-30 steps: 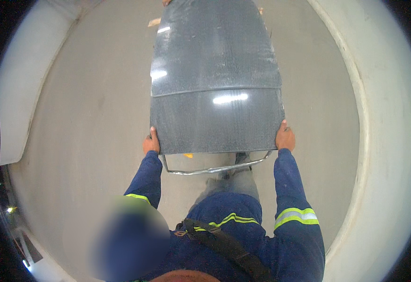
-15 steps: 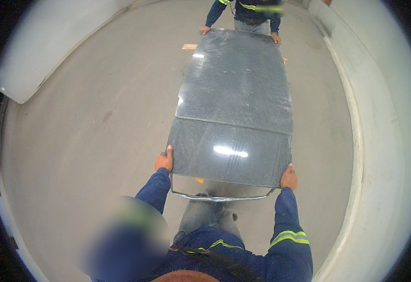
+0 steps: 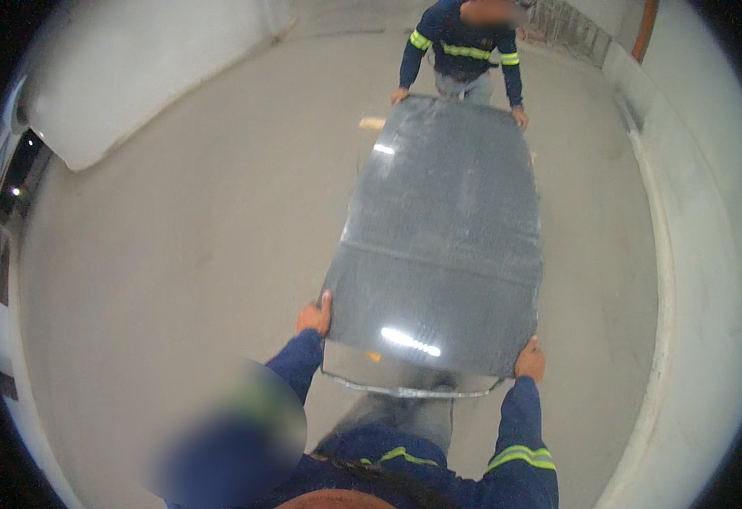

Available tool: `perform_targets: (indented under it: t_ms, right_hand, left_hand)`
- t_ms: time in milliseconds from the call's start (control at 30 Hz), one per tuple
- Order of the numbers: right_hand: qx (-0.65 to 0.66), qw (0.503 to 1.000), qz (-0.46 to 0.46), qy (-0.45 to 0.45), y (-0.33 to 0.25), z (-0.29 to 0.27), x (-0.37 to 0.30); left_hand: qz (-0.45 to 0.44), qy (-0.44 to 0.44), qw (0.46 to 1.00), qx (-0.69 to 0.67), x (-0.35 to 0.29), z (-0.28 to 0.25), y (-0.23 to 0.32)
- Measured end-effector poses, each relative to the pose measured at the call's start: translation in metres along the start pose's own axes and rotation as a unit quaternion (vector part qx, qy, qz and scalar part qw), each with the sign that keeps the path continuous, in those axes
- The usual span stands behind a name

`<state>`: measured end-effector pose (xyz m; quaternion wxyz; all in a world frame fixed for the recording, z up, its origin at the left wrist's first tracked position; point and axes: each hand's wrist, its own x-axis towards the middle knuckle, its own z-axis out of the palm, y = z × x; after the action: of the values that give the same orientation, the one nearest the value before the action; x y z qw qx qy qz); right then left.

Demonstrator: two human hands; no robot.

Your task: The person and a coworker carry a large, flat, dark panel on a metal frame through a parking garage. They walk in a straight line past parked motorcycles and bicycles, maintaining a steady pace. The video ends while they are still moving.

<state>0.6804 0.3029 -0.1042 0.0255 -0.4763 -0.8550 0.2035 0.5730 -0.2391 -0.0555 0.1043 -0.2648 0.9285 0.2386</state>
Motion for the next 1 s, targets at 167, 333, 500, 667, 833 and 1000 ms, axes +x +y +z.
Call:
perform_targets:
  t_ms: [167,333,500,667,833,1000]
  right_hand:
    - [-0.008,0.996,0.026,-0.086,-0.009,0.008,-0.030]
    - [0.017,0.998,0.046,-0.046,-0.025,0.026,-0.038]
    - [0.018,0.996,0.047,-0.074,-0.013,0.020,-0.009]
    - [0.018,0.997,0.040,-0.056,0.020,0.032,-0.041]
    - [0.007,0.997,0.061,-0.051,-0.001,0.003,-0.030]
    - [0.000,0.996,0.076,-0.038,-0.013,0.006,-0.040]
  left_hand:
    - [-0.036,0.003,0.999,0.023,0.016,0.011,-0.017]
    - [-0.024,0.055,0.997,0.057,0.048,0.013,-0.033]
    - [0.003,0.085,0.994,0.064,0.054,0.022,-0.004]
    - [0.000,0.056,0.996,0.075,0.033,0.038,-0.023]
    - [0.013,0.022,0.999,0.023,0.028,0.030,-0.009]
    - [0.024,0.022,0.999,0.037,0.047,0.019,-0.016]
